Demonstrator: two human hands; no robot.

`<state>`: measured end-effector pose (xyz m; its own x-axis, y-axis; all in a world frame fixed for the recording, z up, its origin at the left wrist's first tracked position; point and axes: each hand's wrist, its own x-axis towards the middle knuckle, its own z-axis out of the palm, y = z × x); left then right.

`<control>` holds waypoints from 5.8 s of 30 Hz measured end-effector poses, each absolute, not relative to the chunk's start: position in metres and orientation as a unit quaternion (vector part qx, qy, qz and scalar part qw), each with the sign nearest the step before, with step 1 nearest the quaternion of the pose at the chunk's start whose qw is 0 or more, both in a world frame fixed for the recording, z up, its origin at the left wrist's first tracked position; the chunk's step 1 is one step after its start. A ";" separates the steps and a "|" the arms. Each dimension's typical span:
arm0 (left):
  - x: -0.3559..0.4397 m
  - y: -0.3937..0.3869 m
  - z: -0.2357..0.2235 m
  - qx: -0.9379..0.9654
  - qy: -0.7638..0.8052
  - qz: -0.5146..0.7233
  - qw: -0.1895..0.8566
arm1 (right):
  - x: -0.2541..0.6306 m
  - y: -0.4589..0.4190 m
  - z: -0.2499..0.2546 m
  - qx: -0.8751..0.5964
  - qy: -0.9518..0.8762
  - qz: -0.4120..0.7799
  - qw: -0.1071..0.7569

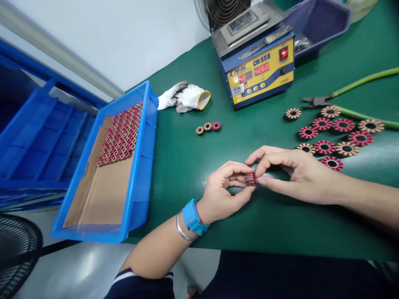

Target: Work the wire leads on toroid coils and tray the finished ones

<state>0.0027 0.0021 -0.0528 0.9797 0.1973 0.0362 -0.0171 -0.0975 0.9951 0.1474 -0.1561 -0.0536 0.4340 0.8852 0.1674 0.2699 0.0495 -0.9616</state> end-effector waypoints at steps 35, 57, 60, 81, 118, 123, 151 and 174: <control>0.005 0.005 -0.057 0.689 0.102 0.082 0.713 | 0.144 -0.156 -0.057 -0.651 -0.412 0.272 0.577; 0.007 0.003 -0.058 0.712 0.073 0.118 0.689 | 0.144 -0.160 -0.058 -0.655 -0.455 0.276 0.537; 0.007 0.003 -0.059 0.711 0.071 0.122 0.688 | 0.143 -0.159 -0.059 -0.656 -0.450 0.281 0.537; 0.009 0.000 -0.058 0.711 0.070 0.147 0.685 | 0.145 -0.160 -0.062 -0.649 -0.468 0.280 0.531; 0.006 -0.003 -0.057 0.726 0.069 0.177 0.661 | 0.137 -0.162 -0.062 -0.687 -0.504 0.159 0.499; 0.006 -0.002 -0.057 0.719 0.061 0.183 0.668 | 0.137 -0.163 -0.060 -0.684 -0.493 0.169 0.509; 0.004 0.000 -0.053 0.721 0.056 0.130 0.678 | 0.142 -0.164 -0.051 -0.674 -0.492 0.246 0.494; 0.007 -0.001 -0.057 0.688 0.067 0.119 0.712 | 0.142 -0.164 -0.053 -0.670 -0.465 0.273 0.511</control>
